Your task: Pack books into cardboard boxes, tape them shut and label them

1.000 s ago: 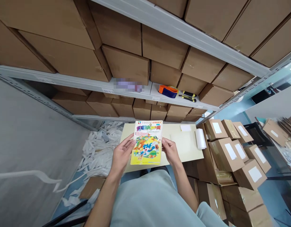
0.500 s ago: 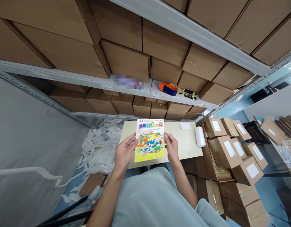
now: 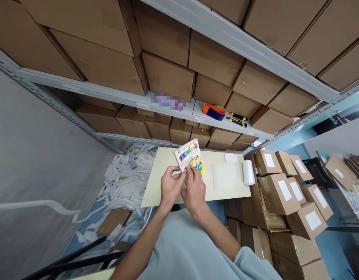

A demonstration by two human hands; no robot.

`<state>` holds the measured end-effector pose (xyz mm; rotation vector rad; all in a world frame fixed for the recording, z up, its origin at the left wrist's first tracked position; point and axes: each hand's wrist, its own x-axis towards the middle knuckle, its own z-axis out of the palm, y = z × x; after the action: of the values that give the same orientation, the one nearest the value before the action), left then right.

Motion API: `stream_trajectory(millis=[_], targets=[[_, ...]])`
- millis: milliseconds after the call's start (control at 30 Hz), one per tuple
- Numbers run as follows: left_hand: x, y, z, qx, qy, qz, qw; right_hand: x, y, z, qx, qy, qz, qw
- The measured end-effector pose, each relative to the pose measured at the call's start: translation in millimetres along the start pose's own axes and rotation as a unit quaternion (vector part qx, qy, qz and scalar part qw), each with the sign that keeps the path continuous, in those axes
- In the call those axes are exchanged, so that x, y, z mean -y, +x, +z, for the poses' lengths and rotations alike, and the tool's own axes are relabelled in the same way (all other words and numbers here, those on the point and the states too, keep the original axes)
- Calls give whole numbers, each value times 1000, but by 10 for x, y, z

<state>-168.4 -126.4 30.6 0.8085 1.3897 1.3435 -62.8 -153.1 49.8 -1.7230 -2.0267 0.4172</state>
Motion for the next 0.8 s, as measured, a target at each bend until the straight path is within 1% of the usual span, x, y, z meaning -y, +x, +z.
stream_trajectory(millis=[67,133,167,200,233,300,333,367,400,467,500,567,633,700,800], targets=[[-28,-16,22,30,-1,9,1000,-68,72,-23,-11,25,5,1000],[-31,10,14,75,-1,27,997,-181,165,-95,-14,66,33,997],[-18,43,-6,89,1,39,995,-244,208,-140,-12,87,53,995],[6,89,-39,89,6,50,995,-305,243,-185,-10,108,72,992],[40,144,-86,74,11,56,996,-362,267,-226,-9,129,87,988],[118,264,-213,14,24,46,999,-454,279,-290,-15,187,100,977],[155,316,-282,-12,26,29,999,-490,270,-312,-20,228,105,968],[183,356,-348,-21,22,6,1000,-521,256,-328,-25,278,111,954],[201,380,-403,-13,11,-17,1000,-548,242,-341,-28,332,120,935],[199,385,-467,31,-21,-49,998,-601,224,-358,-28,425,140,894],[183,371,-475,53,-37,-57,996,-628,224,-363,-27,454,149,878],[138,336,-461,73,-54,-71,993,-687,240,-367,-24,480,165,861],[105,315,-434,72,-55,-81,993,-744,265,-358,-22,485,173,857],[99,316,-414,58,-46,-76,994,-787,282,-336,-30,473,173,863],[117,312,-381,21,-16,-32,999,-783,269,-278,-90,391,172,900]])
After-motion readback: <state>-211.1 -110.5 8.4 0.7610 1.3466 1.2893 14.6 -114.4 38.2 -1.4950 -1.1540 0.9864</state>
